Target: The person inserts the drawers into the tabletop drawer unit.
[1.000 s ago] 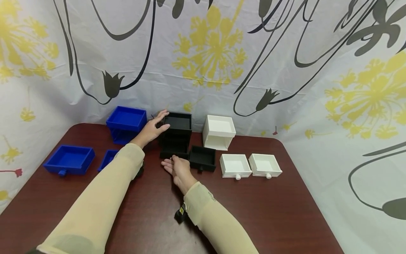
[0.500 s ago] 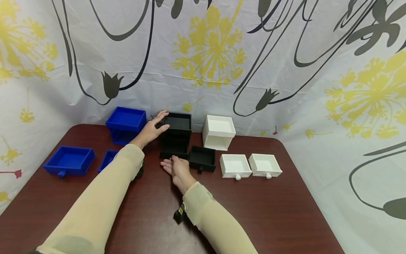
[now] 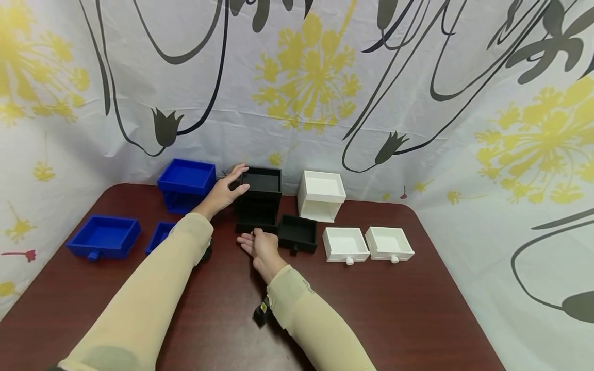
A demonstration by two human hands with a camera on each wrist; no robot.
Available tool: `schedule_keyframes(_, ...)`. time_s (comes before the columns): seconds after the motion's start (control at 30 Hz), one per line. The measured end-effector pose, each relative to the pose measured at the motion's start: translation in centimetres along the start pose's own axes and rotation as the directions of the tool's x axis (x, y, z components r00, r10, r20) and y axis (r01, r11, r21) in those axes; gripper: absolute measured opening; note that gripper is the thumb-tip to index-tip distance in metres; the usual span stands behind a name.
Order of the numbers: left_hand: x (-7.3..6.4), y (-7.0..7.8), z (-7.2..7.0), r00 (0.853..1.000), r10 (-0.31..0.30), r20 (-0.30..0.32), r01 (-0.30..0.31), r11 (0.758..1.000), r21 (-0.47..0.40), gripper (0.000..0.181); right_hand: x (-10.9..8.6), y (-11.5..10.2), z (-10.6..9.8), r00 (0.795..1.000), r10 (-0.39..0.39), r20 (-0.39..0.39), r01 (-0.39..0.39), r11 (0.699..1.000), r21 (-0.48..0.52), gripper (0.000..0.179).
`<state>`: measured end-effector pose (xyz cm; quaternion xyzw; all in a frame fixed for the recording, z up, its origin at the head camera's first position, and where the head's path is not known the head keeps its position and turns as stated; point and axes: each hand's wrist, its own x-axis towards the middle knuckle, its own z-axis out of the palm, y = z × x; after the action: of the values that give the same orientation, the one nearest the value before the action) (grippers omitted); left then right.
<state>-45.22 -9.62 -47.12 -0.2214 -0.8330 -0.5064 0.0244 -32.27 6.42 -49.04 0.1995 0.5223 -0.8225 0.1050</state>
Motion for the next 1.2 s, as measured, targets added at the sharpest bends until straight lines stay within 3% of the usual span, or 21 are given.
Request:
schedule_keyframes(0.67,-0.04,-0.33,0.11,1.0,-0.013,0.004,0.013,1.0,0.006,0.067,0.37,0.06,0.24,1.0,0.003,0.003,-0.003,0.999,0.046,0.035)
schedule_keyframes(0.93,0.08,0.37,0.05,1.0,0.017,0.0,-0.017,1.0,0.006,0.069,0.58,-0.19,0.45,1.0,-0.029,-0.012,0.03,0.999,0.043,0.044)
schedule_keyframes(1.2,-0.11,0.2,-0.13,1.0,0.017,0.012,-0.017,1.0,-0.002,0.069,0.48,0.0,0.55,1.0,-0.027,-0.006,0.027,0.999,0.033,0.039)
